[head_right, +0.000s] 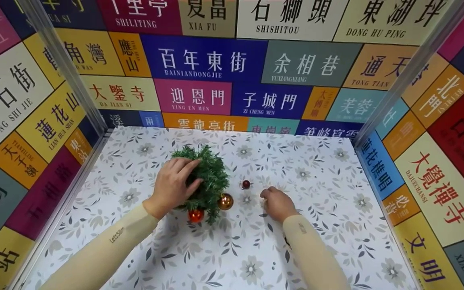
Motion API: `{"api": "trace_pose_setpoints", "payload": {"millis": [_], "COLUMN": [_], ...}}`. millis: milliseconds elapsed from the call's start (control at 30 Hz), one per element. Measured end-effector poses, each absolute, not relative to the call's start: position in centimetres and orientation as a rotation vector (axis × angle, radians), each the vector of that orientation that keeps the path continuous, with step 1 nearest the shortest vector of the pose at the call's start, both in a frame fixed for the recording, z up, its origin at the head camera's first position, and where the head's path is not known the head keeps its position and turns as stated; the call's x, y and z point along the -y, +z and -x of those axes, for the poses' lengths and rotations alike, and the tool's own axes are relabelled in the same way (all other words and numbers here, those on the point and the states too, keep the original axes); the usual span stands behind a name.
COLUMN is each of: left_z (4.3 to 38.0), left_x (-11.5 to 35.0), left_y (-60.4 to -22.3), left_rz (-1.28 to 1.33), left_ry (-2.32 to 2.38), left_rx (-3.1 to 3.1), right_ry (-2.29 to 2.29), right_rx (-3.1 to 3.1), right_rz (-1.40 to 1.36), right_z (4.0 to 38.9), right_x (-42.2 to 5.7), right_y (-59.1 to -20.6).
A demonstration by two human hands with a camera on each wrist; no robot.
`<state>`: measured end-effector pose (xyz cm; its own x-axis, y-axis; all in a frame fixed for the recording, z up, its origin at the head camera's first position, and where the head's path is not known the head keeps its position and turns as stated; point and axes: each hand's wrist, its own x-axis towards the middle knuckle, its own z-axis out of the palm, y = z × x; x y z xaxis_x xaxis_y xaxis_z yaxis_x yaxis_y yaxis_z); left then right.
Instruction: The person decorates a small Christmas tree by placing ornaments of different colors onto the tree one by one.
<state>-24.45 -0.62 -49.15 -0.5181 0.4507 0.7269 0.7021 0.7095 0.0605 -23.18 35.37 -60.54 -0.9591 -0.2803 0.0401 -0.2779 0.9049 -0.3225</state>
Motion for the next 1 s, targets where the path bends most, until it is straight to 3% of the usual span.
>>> {"api": "trace_pose_setpoints", "payload": {"millis": [1000], "left_z": [25.3], "left_x": [1.8], "left_y": [-48.1], "left_rz": [0.922], "left_ry": [-0.592], "left_rx": [2.271], "right_ry": [-0.562], "right_rx": [-3.023], "right_rz": [0.399], "right_z": [22.2], "right_x": [-36.1], "right_y": [-60.1]}}
